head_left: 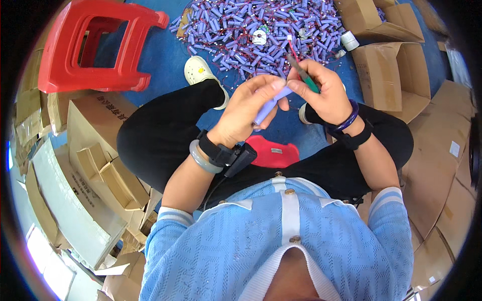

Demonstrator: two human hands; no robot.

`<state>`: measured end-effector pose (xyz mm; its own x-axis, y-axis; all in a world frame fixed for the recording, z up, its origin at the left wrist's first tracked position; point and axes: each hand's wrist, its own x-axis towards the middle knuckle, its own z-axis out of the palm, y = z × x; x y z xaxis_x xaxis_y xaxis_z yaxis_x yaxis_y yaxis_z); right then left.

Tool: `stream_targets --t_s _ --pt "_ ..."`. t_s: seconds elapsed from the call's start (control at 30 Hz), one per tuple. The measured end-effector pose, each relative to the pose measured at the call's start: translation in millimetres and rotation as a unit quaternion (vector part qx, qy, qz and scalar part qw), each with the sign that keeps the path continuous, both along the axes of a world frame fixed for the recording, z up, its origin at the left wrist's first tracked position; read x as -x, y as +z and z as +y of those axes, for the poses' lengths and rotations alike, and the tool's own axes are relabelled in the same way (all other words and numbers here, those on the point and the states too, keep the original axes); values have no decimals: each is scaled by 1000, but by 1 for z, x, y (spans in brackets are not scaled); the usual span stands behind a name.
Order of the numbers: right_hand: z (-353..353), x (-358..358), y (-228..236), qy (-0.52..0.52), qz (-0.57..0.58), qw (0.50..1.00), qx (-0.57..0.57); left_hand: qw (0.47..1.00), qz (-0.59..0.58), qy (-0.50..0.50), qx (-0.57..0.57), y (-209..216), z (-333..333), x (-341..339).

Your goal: Sorting and preparing purple battery cells/electronic components using pliers and wires.

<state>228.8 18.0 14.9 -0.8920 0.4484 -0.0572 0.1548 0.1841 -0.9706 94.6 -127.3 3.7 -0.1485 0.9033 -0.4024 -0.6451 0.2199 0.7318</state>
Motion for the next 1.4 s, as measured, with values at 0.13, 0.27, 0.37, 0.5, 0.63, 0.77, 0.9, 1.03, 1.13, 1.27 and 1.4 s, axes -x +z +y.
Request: stream_targets --t_s 0.13,0.27,0.37,0.5,0.63,0.77,0.9,1.03,1.13,1.27,1.4 --pt "0 -3 2 41 24 994 -100 994 -74 -79 32 -2 1 -1" --pt "0 -2 -4 -49 12 988 149 992 6 -128 3 0 4 -7" --pt "34 -6 -19 -84 -166 971 154 996 1 -88 -29 0 3 -5" --pt "54 -28 -4 108 -272 887 -358 999 41 -7 -26 2 4 3" --pt "44 -24 14 147 -121 965 -178 984 175 42 0 -5 4 -1" --pt "33 -14 9 106 -76 974 -187 983 183 17 6 -6 5 -1" --pt "33 -17 12 93 -95 963 -236 989 144 25 3 -2 6 1" --pt "33 -17 7 89 -74 966 -233 992 124 -2 -12 -4 5 2" --pt "33 -17 8 114 -65 969 -212 995 96 -39 -14 -1 4 1" --pt "37 -17 11 158 -66 973 -157 989 100 -109 -24 7 2 8" --pt "41 -19 17 236 -194 942 142 975 123 -178 -54 16 -2 16"
